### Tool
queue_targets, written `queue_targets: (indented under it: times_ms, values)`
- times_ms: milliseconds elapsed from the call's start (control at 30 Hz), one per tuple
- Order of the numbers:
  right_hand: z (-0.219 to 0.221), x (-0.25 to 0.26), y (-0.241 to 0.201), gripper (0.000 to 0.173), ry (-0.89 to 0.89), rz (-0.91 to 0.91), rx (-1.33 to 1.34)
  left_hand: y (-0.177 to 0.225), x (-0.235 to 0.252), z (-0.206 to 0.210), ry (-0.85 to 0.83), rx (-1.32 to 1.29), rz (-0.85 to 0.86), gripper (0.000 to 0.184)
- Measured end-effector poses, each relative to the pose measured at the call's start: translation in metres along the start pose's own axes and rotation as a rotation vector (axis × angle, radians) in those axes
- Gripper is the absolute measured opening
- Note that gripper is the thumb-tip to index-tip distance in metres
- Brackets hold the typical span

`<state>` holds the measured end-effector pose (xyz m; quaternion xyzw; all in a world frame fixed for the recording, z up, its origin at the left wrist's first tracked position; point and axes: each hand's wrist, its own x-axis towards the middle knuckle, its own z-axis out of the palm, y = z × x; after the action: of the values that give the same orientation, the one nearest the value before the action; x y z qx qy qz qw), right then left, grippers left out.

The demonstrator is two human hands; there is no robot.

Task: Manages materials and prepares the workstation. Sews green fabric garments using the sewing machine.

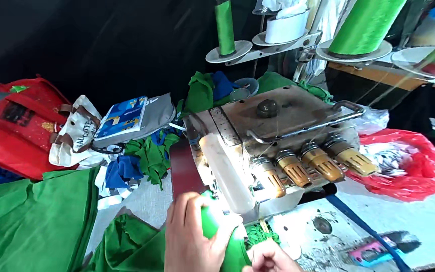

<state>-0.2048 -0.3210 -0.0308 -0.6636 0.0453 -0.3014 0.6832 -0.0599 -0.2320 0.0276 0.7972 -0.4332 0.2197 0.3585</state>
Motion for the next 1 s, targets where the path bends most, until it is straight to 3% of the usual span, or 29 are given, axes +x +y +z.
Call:
queue_targets:
  times_ms: [133, 233, 300, 400, 533, 633, 700, 767, 833, 900, 1000]
  values:
    - [0.004, -0.003, -0.004, 0.03, 0.07, 0.136, 0.111, -0.024, -0.005, -0.018, -0.074, -0.221, -0.026, 0.063]
    - [-0.004, -0.023, -0.012, 0.034, -0.032, 0.233, 0.161, -0.053, -0.031, -0.038, -0.223, -0.449, -0.29, 0.077]
    - [-0.005, -0.037, -0.013, 0.034, -0.074, 0.254, 0.155, -0.069, -0.046, -0.05, -0.363, -0.465, -0.414, 0.079]
    - [-0.003, -0.053, -0.012, 0.034, -0.045, 0.28, 0.098, -0.081, -0.056, -0.07, -0.538, -0.361, -0.4, 0.072]
    - [0.005, -0.062, -0.01, 0.042, 0.051, 0.23, -0.029, -0.095, -0.045, -0.09, -0.482, -0.471, -0.351, 0.029]
    - [0.008, -0.062, -0.01, 0.038, 0.038, 0.154, -0.028, -0.092, -0.026, -0.106, -0.388, -0.628, -0.326, 0.022]
    - [0.009, -0.063, -0.018, 0.035, 0.027, 0.136, 0.0, -0.081, -0.018, -0.109, -0.356, -0.707, -0.415, 0.016]
    - [0.008, -0.066, -0.025, 0.03, 0.036, 0.145, 0.001, -0.075, -0.013, -0.111, -0.472, -0.662, -0.519, 0.024]
    - [0.005, -0.067, -0.024, 0.028, 0.05, 0.159, -0.029, -0.076, -0.009, -0.116, -0.649, -0.6, -0.595, 0.046]
    - [0.003, -0.067, -0.024, 0.027, 0.053, 0.17, -0.054, -0.069, -0.007, -0.116, -0.617, -0.573, -0.624, 0.038]
    - [0.006, -0.067, -0.042, 0.028, 0.052, 0.079, -0.081, -0.052, 0.0, -0.117, -0.446, -0.565, -0.609, 0.046]
